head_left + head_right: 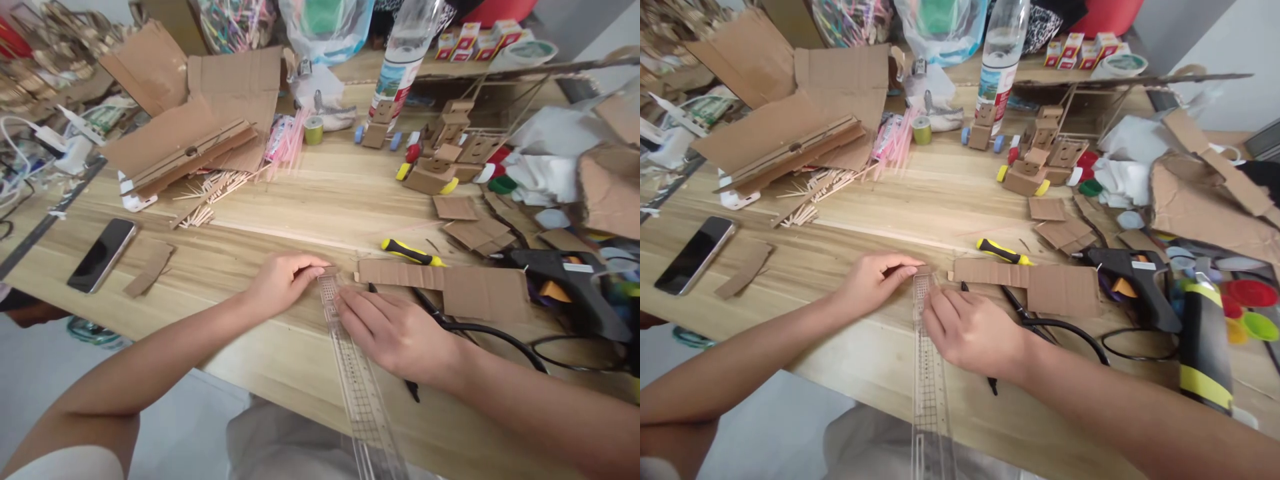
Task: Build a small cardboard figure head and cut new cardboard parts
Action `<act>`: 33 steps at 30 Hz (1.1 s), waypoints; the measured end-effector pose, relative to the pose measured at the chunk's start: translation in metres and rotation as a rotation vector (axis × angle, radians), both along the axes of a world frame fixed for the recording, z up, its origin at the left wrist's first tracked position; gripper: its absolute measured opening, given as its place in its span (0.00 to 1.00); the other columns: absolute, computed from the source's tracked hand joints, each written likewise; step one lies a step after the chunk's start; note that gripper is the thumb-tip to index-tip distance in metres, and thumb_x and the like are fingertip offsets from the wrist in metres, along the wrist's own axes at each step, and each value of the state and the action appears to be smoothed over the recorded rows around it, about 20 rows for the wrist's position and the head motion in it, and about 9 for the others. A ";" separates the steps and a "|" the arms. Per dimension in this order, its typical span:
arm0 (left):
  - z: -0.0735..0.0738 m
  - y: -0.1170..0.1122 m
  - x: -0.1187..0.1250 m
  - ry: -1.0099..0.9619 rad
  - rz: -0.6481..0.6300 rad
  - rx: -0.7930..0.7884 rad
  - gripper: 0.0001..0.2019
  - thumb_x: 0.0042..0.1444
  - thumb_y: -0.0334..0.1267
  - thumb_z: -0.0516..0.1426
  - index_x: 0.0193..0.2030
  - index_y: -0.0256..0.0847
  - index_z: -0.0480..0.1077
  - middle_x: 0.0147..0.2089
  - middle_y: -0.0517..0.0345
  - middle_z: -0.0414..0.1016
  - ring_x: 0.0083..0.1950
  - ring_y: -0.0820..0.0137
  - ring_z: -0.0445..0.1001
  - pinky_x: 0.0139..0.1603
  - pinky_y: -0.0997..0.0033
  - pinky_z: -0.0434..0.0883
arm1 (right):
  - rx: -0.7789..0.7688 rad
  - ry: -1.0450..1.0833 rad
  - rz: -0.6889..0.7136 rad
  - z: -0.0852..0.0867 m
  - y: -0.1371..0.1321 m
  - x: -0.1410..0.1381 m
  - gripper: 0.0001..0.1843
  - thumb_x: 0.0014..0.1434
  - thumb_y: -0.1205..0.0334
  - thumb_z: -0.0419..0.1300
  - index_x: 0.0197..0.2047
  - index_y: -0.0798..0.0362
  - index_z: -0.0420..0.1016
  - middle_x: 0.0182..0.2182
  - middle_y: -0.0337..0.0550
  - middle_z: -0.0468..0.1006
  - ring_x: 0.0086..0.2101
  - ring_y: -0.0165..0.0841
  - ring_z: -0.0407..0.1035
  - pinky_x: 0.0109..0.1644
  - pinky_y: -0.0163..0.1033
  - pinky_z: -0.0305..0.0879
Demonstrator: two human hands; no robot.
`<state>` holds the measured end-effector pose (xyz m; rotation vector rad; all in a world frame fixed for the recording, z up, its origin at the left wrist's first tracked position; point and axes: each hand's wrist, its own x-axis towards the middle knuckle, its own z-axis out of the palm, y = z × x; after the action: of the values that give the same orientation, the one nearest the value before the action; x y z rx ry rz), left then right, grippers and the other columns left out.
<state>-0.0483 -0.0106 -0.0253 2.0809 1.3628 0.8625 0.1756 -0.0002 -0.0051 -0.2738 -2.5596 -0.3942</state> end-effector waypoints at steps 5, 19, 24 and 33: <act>0.000 -0.002 0.000 0.001 0.003 0.054 0.10 0.70 0.37 0.58 0.46 0.43 0.83 0.43 0.55 0.88 0.42 0.67 0.86 0.45 0.67 0.82 | -0.044 -0.048 -0.031 -0.001 -0.002 -0.005 0.22 0.68 0.80 0.47 0.31 0.56 0.78 0.28 0.48 0.82 0.27 0.34 0.73 0.31 0.37 0.71; -0.007 -0.003 0.000 0.101 -0.156 0.506 0.09 0.71 0.33 0.56 0.43 0.38 0.79 0.37 0.54 0.87 0.36 0.70 0.84 0.40 0.70 0.82 | -0.055 -0.069 -0.033 0.014 -0.025 0.016 0.22 0.67 0.81 0.46 0.35 0.61 0.81 0.31 0.51 0.84 0.28 0.35 0.76 0.32 0.38 0.76; -0.004 -0.009 0.003 0.231 -0.185 0.593 0.08 0.70 0.29 0.55 0.44 0.38 0.77 0.39 0.54 0.87 0.37 0.71 0.83 0.43 0.70 0.82 | -0.070 -0.090 -0.026 0.013 -0.039 0.029 0.22 0.65 0.82 0.46 0.40 0.63 0.82 0.35 0.56 0.86 0.33 0.38 0.80 0.36 0.40 0.79; 0.003 -0.022 0.014 0.442 -0.126 0.640 0.08 0.70 0.26 0.54 0.46 0.35 0.75 0.41 0.51 0.84 0.40 0.67 0.82 0.41 0.67 0.83 | -0.047 -0.104 -0.043 0.007 -0.047 0.026 0.22 0.64 0.80 0.48 0.40 0.61 0.83 0.35 0.56 0.87 0.33 0.38 0.80 0.36 0.41 0.79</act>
<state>-0.0345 -0.0330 -0.0221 2.9572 1.2412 0.9001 0.2015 -0.0469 0.0015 -0.3348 -2.6718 -0.3735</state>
